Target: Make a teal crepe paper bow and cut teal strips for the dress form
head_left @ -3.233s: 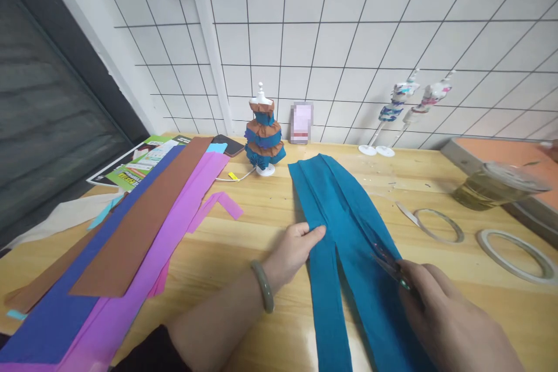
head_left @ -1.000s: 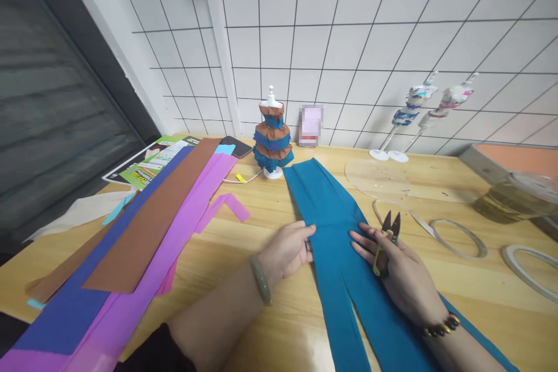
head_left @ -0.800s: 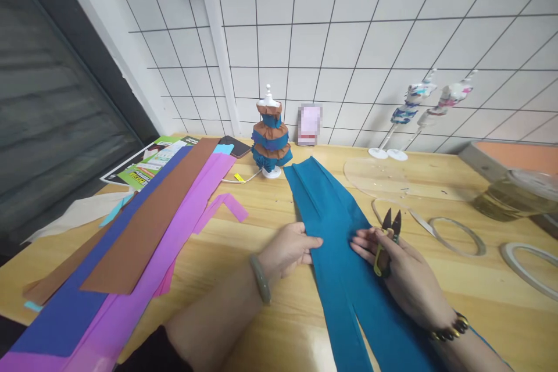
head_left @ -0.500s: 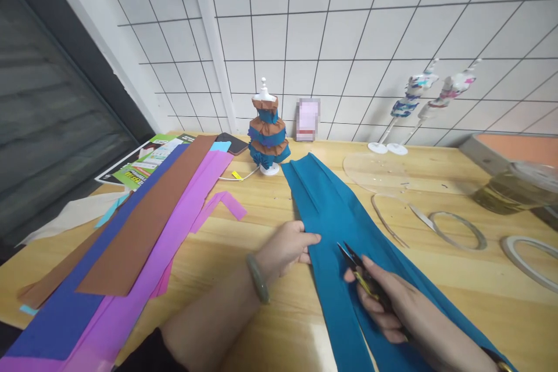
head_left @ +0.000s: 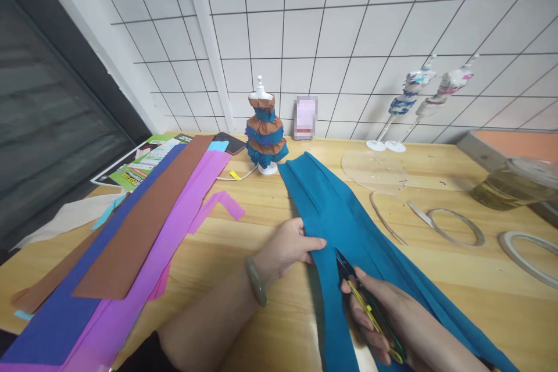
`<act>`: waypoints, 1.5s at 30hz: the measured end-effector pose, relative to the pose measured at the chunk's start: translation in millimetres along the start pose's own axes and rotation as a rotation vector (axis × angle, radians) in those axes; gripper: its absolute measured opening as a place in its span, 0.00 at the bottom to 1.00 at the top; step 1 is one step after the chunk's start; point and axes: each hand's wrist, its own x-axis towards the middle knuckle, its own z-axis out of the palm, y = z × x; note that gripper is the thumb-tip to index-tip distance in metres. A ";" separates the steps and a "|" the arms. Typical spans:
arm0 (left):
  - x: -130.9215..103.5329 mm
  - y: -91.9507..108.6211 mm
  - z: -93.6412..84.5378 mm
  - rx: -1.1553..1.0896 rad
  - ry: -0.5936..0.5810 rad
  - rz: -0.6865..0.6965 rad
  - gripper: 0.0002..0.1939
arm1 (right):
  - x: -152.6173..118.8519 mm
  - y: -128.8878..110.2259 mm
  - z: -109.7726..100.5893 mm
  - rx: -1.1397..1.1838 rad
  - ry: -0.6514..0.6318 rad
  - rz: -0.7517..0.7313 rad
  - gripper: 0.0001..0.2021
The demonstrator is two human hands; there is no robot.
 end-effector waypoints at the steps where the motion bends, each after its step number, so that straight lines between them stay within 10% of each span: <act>1: -0.3 0.2 0.3 0.004 0.000 0.002 0.21 | 1.4 -0.6 1.0 0.004 0.005 -0.009 0.20; 45: -2.7 4.8 9.0 -0.237 0.001 0.002 0.17 | 21.9 -11.1 3.7 -0.204 0.075 -0.170 0.22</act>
